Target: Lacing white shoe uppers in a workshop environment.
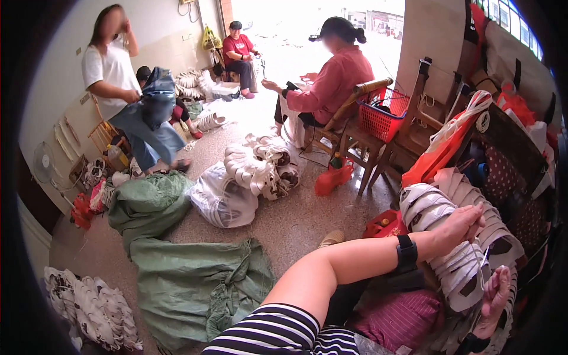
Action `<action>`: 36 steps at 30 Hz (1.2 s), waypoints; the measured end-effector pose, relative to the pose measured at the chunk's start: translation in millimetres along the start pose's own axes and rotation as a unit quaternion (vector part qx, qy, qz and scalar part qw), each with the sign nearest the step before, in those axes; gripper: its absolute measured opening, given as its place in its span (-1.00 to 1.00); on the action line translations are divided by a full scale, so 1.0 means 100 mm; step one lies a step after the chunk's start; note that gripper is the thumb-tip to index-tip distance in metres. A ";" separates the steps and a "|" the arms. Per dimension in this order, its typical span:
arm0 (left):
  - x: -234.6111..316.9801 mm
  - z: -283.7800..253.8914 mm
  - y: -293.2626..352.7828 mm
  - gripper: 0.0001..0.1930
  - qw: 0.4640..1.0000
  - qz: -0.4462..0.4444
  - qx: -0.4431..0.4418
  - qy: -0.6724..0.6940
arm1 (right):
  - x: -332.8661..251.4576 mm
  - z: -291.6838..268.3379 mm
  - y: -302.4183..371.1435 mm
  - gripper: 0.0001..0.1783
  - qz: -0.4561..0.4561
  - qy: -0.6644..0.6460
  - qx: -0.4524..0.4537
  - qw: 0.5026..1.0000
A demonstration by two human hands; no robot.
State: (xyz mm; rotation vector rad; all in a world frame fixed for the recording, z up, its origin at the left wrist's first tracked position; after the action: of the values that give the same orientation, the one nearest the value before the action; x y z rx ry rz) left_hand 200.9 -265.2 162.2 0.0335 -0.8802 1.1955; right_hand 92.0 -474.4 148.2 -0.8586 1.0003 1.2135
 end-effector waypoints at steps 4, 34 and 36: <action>0.23 -0.11 -0.12 -0.58 0.998 0.014 0.048 -0.036 | -0.10 0.05 0.05 -0.80 0.009 0.016 -0.036 0.999; 1.18 0.44 -0.41 -0.65 0.975 0.116 0.044 -0.184 | -0.26 -0.27 0.78 -0.80 0.104 0.098 0.090 0.986; 1.11 1.26 -0.24 -0.68 0.950 0.176 -0.156 -0.205 | -0.41 -0.05 0.70 -0.78 0.062 0.158 0.072 0.983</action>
State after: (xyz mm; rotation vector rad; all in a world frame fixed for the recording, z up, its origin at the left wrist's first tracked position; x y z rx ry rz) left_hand 157.6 -244.8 324.5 -0.1420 -1.4824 1.3906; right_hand 19.2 -481.7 184.9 -0.9020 1.3988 1.1122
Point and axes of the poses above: each hand's wrist, its own y-axis away from the middle knuckle, its own z-axis out of the palm, x = y × z, the point moved 8 cm from there along -y, towards the middle knuckle, and after that the axes turned 8 degrees about z, right-handed, at the moved point
